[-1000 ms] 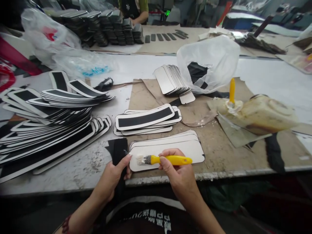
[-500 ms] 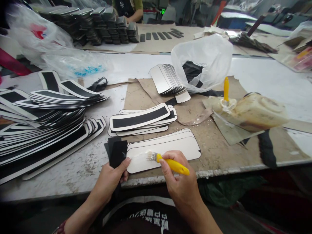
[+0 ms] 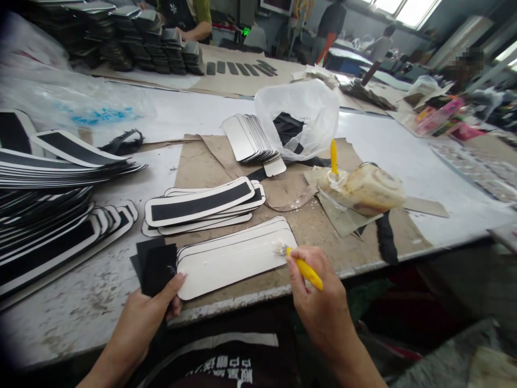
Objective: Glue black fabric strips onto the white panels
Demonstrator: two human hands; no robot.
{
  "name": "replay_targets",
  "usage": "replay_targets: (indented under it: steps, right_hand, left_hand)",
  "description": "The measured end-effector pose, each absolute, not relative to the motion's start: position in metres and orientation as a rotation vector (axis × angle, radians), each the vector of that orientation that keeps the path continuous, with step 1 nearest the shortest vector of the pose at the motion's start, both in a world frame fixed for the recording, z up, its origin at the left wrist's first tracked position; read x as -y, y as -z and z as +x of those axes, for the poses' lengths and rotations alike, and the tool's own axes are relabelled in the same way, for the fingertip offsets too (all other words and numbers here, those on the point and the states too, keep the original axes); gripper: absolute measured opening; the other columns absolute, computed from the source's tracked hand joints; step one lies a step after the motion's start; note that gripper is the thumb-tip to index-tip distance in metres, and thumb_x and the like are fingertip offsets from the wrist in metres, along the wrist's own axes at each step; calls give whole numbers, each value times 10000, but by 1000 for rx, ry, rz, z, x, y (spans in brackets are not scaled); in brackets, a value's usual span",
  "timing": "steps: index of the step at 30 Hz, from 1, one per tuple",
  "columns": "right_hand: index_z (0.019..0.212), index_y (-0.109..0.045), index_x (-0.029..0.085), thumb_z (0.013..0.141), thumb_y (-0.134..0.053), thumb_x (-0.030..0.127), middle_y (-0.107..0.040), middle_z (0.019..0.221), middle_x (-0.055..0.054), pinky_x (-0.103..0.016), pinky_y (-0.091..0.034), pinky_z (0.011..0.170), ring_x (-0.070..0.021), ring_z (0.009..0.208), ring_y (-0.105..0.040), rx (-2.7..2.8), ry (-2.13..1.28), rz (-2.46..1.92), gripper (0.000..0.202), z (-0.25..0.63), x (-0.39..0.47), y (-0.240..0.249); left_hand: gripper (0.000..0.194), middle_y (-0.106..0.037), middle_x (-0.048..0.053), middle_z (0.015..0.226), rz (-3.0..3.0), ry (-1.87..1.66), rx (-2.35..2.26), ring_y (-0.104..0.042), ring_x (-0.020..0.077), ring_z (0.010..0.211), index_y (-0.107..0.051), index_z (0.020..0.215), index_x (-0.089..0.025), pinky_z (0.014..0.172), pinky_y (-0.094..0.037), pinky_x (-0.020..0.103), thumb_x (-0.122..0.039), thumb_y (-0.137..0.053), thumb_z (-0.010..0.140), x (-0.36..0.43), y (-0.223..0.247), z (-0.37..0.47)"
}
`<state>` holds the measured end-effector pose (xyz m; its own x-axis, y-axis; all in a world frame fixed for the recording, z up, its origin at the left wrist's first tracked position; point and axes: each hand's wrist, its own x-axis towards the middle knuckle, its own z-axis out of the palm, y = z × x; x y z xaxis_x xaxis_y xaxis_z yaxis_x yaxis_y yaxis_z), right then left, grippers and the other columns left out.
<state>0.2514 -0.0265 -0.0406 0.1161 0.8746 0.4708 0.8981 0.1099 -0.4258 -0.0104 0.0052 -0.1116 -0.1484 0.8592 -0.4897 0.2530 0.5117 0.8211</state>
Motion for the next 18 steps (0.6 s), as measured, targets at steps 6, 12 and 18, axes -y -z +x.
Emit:
replay_targets:
  steps: [6, 12, 18]
  right_hand:
    - [905, -578, 214, 818, -558, 187, -612, 893, -61, -317, -483, 789, -195, 860, -593, 1678, -51, -1676, 92, 237, 31, 25]
    - [893, -581, 213, 826, -529, 165, -621, 851, -55, -312, -521, 695, -188, 802, -614, 1545, -611, -1397, 98, 170, 19, 45]
    - [864, -570, 203, 836, -533, 193, -609, 842, -56, -326, -498, 736, -190, 825, -592, 1620, -453, -1530, 48, 193, 16, 62]
  left_hand:
    - [448, -519, 16, 389, 898, -738, -1648, -460, 149, 410, -499, 423, -199, 458, -356, 265, -549, -601, 683, -6, 108, -7]
    - [469, -515, 18, 395, 912, -749, -1628, -466, 145, 422, -499, 421, -194, 473, -362, 260, -556, -574, 708, -5, 109, -7]
    - [478, -511, 11, 388, 913, -740, -1644, -447, 139, 408, -494, 418, -196, 466, -345, 261, -571, -577, 703, -3, 110, -8]
